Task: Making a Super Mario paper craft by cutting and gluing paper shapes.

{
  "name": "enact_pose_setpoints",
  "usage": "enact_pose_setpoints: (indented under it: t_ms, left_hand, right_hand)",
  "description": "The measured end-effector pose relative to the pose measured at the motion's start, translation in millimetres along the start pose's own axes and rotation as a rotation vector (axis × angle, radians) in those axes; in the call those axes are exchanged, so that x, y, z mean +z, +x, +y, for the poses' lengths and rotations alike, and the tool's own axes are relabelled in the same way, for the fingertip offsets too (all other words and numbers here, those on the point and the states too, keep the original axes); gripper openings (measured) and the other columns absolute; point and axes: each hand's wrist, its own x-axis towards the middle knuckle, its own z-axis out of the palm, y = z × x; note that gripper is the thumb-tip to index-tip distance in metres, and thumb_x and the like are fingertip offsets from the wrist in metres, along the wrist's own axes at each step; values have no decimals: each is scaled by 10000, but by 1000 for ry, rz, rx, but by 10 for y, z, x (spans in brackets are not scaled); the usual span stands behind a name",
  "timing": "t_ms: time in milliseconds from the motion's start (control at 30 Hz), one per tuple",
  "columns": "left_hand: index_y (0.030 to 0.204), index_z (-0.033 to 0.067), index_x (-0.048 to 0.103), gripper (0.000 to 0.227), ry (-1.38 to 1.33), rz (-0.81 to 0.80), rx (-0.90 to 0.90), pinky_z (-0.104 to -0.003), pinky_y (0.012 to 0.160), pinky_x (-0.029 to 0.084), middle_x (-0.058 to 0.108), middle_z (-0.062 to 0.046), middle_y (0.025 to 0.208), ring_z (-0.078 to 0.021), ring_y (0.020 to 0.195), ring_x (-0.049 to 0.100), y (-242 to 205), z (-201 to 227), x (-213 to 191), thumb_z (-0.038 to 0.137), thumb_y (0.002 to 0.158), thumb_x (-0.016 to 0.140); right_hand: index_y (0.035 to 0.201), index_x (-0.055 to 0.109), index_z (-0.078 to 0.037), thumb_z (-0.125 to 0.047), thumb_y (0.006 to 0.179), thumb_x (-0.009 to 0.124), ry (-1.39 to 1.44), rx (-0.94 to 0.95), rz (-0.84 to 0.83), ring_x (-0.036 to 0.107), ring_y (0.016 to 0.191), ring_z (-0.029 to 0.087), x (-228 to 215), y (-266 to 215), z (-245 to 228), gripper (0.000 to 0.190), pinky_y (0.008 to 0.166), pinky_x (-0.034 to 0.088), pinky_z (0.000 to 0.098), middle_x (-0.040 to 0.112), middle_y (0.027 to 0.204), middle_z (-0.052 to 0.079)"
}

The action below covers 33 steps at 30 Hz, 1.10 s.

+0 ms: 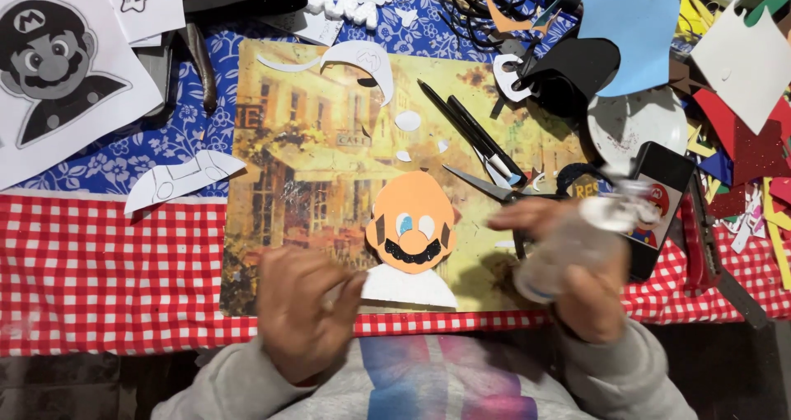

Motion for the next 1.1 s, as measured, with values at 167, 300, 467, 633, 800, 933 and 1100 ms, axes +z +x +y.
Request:
enact_pose_setpoints:
  t_ms: [167, 300, 467, 633, 800, 933, 1100]
  left_hand:
    - [973, 57, 552, 189, -139, 42, 24, -439, 781, 470, 596, -69, 851, -214, 777, 587, 104, 5, -348, 148, 962, 718]
    - [890, 61, 581, 135, -254, -243, 9, -380, 673, 423, 600, -70, 760, -226, 672, 564, 222, 66, -351, 127, 931, 691]
    - [831, 88, 613, 208, -28, -520, 123, -415, 702, 445, 617, -60, 724, -244, 665, 586, 540, 51, -178, 197, 958, 735]
    - [921, 69, 672, 166, 32, -614, 245, -437, 747, 467, 673, -50, 848, -253, 820, 641, 998, -165, 31, 227, 900, 716]
    - [1067, 92, 721, 234, -88, -836, 200, -430, 802, 497, 630, -101, 1020, -319, 942, 623, 996, -388, 338, 184, 853, 711]
    - [983, 109, 728, 166, -79, -889, 166, -429, 803, 499, 621, -103, 989, -319, 938, 623, 1007, -436, 387, 175, 831, 728]
    - [990, 136, 740, 193, -61, -881, 175, -441, 800, 486, 605, -94, 962, -314, 927, 608, 1003, -486, 413, 123, 798, 723]
  right_hand:
    - [1225, 531, 41, -368, 1051, 671, 184, -78, 167, 685, 984, 353, -467, -428, -130, 466, 979, 523, 524, 685, 1032, 260]
    - [1122, 516, 38, -267, 998, 734, 200, -13, 266, 675, 787, 332, -553, -652, -121, 395, 801, 546, 509, 632, 854, 213]
    - [1098, 499, 29, -140, 980, 725, 146, 44, 287, 653, 811, 284, -588, -731, -117, 306, 772, 559, 437, 626, 864, 201]
    - [1168, 513, 19, -28, 877, 694, 39, 122, 240, 673, 854, 268, -506, -745, -71, 346, 791, 574, 428, 641, 903, 172]
    - [1128, 518, 15, 40, 852, 702, -84, 173, 105, 668, 873, 221, -549, -787, 38, 332, 807, 580, 406, 635, 884, 137]
    - [1133, 518, 14, 34, 866, 699, -58, 169, 108, 668, 879, 219, -581, -774, 60, 323, 834, 589, 414, 636, 884, 132]
    - [1131, 523, 15, 25, 855, 697, -70, 185, 140, 674, 843, 219, -586, -748, 60, 327, 802, 586, 410, 643, 867, 129]
